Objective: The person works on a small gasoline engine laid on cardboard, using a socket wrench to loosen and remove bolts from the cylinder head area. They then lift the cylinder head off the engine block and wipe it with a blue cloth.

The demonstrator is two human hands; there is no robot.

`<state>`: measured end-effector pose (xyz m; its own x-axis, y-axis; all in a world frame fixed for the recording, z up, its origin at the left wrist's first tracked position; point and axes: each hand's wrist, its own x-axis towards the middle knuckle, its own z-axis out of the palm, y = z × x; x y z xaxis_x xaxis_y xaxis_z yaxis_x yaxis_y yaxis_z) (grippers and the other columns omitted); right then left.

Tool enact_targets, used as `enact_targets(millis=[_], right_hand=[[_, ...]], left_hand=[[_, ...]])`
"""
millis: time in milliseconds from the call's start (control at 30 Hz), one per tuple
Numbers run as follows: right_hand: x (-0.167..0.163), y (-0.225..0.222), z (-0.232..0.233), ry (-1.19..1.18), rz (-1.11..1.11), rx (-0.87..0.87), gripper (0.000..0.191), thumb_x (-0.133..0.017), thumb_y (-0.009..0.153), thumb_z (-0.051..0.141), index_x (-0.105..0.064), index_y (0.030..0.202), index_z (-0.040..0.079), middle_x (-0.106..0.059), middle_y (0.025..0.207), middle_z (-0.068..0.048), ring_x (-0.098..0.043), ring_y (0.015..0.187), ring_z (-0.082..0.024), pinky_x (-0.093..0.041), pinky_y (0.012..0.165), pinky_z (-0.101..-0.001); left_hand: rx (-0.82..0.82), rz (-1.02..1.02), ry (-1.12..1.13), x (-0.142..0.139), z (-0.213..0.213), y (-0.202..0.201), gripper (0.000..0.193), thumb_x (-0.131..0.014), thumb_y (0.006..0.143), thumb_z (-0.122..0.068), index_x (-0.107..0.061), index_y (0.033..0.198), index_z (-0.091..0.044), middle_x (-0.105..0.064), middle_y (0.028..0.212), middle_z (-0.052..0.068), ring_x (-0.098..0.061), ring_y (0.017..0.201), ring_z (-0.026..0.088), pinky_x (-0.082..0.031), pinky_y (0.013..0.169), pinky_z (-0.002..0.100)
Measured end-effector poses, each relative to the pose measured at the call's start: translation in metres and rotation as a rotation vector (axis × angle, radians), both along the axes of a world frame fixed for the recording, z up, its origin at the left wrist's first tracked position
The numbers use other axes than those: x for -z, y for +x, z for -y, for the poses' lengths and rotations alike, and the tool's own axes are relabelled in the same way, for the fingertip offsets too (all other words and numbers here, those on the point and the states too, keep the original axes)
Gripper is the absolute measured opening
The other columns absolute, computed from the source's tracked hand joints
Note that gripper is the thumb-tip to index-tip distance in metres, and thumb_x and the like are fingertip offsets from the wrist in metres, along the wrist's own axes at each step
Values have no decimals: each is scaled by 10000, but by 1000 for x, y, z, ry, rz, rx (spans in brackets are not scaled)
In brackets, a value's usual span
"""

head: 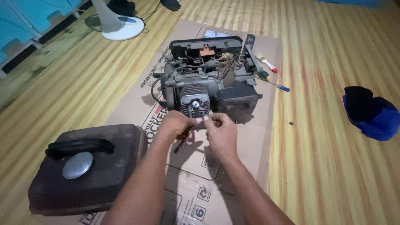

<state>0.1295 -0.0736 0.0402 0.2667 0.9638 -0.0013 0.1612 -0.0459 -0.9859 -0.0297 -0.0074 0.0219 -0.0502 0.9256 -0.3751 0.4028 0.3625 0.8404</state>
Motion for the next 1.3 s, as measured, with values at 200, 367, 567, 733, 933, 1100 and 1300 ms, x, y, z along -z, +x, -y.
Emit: enact_targets(millis=[200, 367, 567, 733, 933, 1100, 1300], right_hand=[[-3, -9, 3, 109, -335, -198, 456, -613, 1036, 412, -706, 972, -31, -684, 762, -62, -616, 608, -72, -521, 557, -253], [5, 1, 6, -293, -276, -439, 601, -557, 985, 537, -718, 909, -37, -689, 709, -81, -615, 486, -134, -478, 416, -287], [17, -12, 23, -530, -218, -472, 634, -567, 904, 639, -708, 1001, 28, -674, 711, -30, -638, 521, -124, -479, 414, -275], [20, -41, 33, -356, -284, -197, 528, -672, 927, 500, -670, 1142, 18, -656, 758, -80, -545, 528, -140, -424, 416, -280], [22, -46, 24, 210, 158, -114, 629, -677, 824, 144, -514, 1429, 90, -678, 1124, -133, -683, 977, -260, -542, 832, -391], [27, -40, 22, 324, 494, -88, 451, -653, 926, 113, -577, 1369, 79, -631, 1127, -210, -614, 1052, -379, -492, 901, -473], [17, -37, 41, 207, 465, -43, 258, -677, 896, 285, -701, 971, 39, -694, 909, -162, -693, 857, -310, -530, 776, -448]], left_hand=[[-60, -43, -64, 22, -14, 10, 317, -806, 836, -172, -674, 645, 44, -663, 616, 134, -564, 444, 219, -439, 397, 399], [-168, 446, -80, 30, -2, -1, 220, -827, 838, -163, -723, 745, 7, -686, 697, 150, -599, 501, 202, -449, 458, 327], [23, 592, -271, 5, 2, -11, 205, -738, 894, -237, -733, 888, -32, -773, 833, 109, -677, 604, 179, -525, 511, 333], [107, 424, -337, -12, 6, -15, 292, -718, 901, -331, -774, 895, -44, -743, 768, 75, -654, 568, 153, -526, 507, 305], [35, 277, -223, 11, -6, -18, 170, -773, 869, -171, -747, 847, -4, -687, 692, 81, -609, 529, 155, -503, 475, 298], [-128, 591, -162, 30, -11, -9, 123, -753, 842, -81, -694, 774, 3, -662, 657, 96, -598, 501, 176, -519, 443, 325], [-59, 539, -195, 16, -4, -11, 224, -832, 851, -172, -720, 812, 18, -690, 691, 106, -580, 505, 172, -463, 453, 314]])
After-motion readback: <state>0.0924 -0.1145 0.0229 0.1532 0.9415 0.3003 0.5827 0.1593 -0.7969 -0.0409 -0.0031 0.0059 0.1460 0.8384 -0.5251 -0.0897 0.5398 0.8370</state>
